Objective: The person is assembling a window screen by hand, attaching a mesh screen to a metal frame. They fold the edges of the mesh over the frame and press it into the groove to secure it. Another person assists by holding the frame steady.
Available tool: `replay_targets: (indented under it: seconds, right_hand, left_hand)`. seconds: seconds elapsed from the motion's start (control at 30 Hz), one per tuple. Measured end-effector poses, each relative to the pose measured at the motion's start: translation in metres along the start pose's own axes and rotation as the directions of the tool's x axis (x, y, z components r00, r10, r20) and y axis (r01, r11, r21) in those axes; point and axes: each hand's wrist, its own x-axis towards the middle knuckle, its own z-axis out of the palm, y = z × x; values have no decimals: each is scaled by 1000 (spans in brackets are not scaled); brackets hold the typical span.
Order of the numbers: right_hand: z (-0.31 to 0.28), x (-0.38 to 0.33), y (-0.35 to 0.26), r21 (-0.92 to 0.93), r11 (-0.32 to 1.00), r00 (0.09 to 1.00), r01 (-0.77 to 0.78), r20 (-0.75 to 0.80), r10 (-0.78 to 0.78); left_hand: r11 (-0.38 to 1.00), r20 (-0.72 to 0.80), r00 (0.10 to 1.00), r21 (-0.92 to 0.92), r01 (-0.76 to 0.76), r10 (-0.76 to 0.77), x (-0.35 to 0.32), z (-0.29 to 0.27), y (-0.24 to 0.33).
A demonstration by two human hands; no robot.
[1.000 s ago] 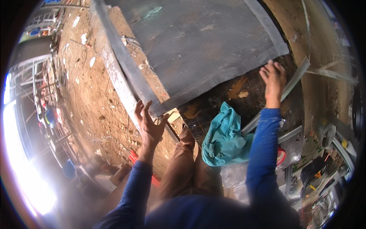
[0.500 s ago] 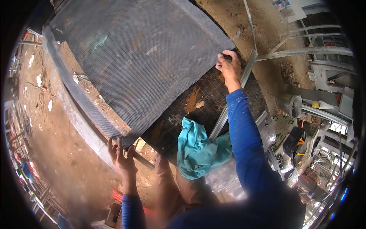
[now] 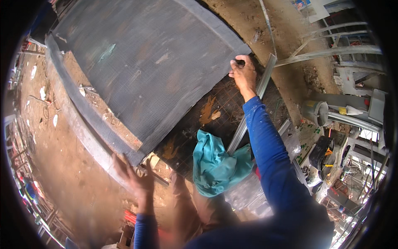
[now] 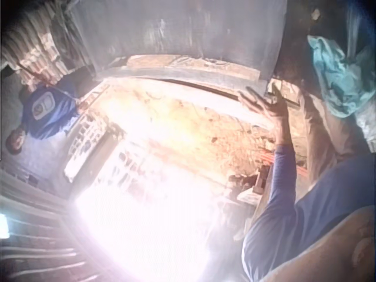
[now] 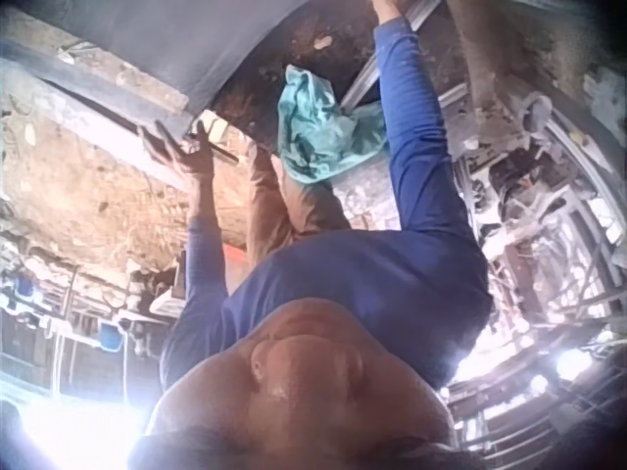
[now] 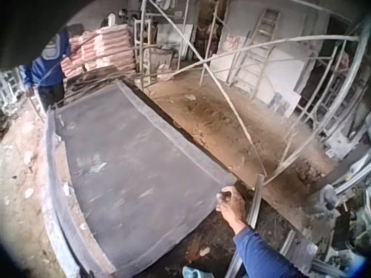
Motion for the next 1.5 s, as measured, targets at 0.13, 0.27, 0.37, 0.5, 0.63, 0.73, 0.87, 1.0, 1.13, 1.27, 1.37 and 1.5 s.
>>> replay_targets:
  seconds: [0.13,0.27,0.37,0.5,0.63,0.73,0.87,1.0,1.13,1.27,1.37,1.5]
  right_hand:
    - [1,-1,6,49,998,999,-32,24,31]
    - [-1,-10,-1,-347,934,996,86,3,-90]
    - [-1,-40,-9,-673,590,798,445,0,-602]
    - [3,-95,-6,-331,400,517,855,476,-711]
    - [12,-113,4,-292,262,392,920,684,-614]
    - [15,-108,11,-303,240,387,922,711,-587]
    - [15,-101,18,-312,180,354,933,703,-617]
    - [9,-96,19,-277,174,325,945,730,-601]
    - [10,-93,20,-273,130,292,953,719,-631]
    - [15,-79,26,-246,59,217,967,687,-693]
    - [16,-71,33,-193,47,165,980,659,-734]
    - [14,-67,32,-142,71,148,987,658,-739]
  left_hand:
    - [927,228,911,-233,-293,345,21,38,83]
    - [886,391,796,-231,-402,463,62,83,123]
    - [898,371,819,-215,-384,438,73,99,118]
    - [912,377,830,-190,-364,410,68,109,113]
    - [919,373,841,-157,-361,393,65,112,116]
    - [921,376,841,-169,-351,389,69,109,118]
    - [919,382,838,-223,-324,389,71,103,121]
    - [923,330,864,-192,-334,381,74,91,107]
    - [916,300,866,-145,-373,400,77,87,80]
    - [904,246,870,-129,-407,426,71,99,71]
    - [911,237,880,-116,-395,412,64,104,70]
    - [913,234,883,-106,-393,407,61,103,70]
